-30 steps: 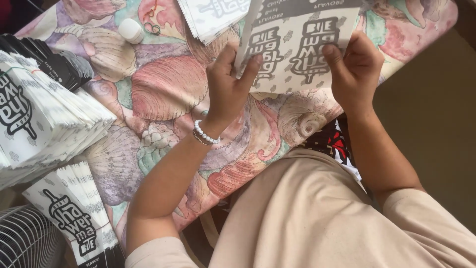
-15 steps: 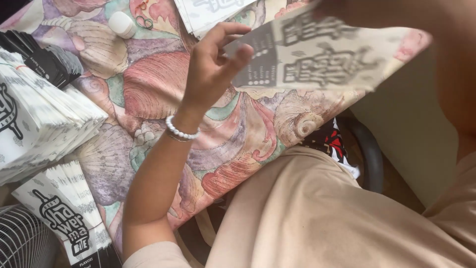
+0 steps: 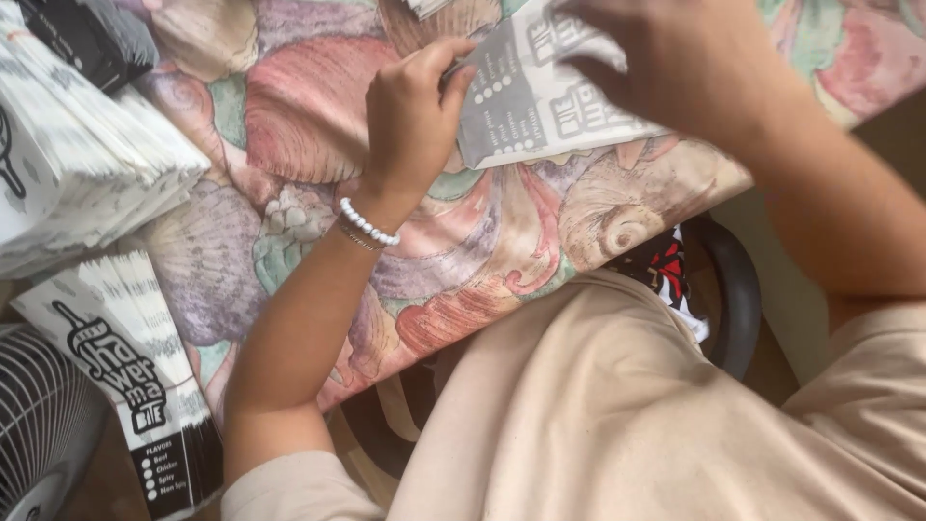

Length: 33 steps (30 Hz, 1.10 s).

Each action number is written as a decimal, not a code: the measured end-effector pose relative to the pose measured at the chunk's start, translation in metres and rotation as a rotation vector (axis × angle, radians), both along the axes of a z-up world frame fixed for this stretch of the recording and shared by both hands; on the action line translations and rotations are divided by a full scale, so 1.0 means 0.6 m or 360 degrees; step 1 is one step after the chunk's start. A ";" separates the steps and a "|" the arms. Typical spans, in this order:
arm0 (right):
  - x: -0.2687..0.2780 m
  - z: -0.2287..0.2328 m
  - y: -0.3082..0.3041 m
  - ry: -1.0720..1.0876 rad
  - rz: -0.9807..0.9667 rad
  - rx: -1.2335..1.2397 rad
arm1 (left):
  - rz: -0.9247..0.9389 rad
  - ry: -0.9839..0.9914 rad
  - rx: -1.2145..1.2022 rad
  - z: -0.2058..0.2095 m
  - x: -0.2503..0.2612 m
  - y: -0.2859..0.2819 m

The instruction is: Applying printed stickers to paper food wrappers at a packaging station

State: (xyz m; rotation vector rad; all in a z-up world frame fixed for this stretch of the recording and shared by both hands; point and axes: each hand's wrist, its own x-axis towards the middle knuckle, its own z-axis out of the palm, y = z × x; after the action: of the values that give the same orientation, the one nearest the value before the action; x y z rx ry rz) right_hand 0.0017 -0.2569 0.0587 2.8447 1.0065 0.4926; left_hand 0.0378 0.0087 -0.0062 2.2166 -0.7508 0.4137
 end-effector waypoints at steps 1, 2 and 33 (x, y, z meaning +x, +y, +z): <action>-0.033 0.015 0.019 0.0281 0.0220 0.0424 | 0.0030 -0.0013 0.0044 -0.010 0.003 0.000; -0.054 0.006 0.035 0.0291 0.0234 0.0434 | 0.0044 -0.0003 0.0054 -0.006 0.001 0.003; -0.112 -0.097 0.066 0.0115 0.0312 0.0558 | -0.0321 -0.0340 0.0336 0.014 -0.121 0.024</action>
State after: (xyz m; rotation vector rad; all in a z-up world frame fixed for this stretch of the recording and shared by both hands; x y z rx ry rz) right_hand -0.0654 -0.2173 0.0004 3.0998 1.3421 0.6450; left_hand -0.0346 0.0231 0.0023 2.2841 -1.1684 0.4945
